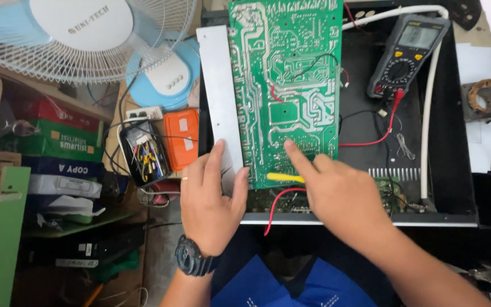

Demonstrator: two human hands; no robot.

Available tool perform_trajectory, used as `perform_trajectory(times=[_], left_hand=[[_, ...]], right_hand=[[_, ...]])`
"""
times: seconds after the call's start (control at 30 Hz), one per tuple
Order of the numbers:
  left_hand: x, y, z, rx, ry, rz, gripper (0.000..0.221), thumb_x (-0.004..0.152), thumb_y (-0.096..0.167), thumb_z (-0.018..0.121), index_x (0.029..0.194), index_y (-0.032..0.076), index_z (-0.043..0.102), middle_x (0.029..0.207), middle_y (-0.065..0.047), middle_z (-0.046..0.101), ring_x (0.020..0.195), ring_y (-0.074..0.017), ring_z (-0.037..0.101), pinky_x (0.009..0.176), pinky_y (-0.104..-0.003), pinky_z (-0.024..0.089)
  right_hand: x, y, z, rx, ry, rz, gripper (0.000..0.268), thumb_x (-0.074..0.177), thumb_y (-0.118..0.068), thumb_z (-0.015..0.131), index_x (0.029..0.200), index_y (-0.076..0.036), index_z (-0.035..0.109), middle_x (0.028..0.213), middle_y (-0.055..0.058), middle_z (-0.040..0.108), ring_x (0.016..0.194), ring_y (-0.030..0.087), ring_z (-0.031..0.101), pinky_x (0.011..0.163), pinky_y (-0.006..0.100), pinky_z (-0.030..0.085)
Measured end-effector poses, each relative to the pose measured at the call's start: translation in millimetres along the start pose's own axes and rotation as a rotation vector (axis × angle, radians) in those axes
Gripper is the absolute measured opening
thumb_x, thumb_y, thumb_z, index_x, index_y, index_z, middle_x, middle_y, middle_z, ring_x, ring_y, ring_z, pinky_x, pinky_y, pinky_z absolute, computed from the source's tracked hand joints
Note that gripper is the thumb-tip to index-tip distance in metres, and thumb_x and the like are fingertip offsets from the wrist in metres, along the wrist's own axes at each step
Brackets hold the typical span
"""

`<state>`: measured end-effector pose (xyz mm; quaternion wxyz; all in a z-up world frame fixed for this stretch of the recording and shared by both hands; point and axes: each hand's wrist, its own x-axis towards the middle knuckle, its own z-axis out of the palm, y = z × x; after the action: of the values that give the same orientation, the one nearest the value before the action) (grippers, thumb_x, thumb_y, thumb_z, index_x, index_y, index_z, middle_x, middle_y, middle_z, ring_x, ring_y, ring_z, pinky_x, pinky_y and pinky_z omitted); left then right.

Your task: Cleaning and inspecting a printed circuit board using a small tool and handling electronic connectors.

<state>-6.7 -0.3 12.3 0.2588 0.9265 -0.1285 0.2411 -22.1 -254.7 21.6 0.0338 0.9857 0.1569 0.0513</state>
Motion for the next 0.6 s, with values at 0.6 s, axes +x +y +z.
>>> perform_trajectory(times=[0.6], left_hand=[[-1.1,0.6,0.9,0.034,-0.025,-0.029,0.062,0.108,0.035,0.085,0.16,0.006,0.067,0.134,-0.016,0.073,0.114,-0.0401,0.071,0.097,-0.054,0.061]], right_hand=[[0.2,-0.6,4.5,0.034,-0.061,-0.017,0.093,0.09,-0.012,0.069,0.179,-0.028,0.049,0.081,0.0,0.055,0.064,0.025,0.065,0.038,0.046,0.056]])
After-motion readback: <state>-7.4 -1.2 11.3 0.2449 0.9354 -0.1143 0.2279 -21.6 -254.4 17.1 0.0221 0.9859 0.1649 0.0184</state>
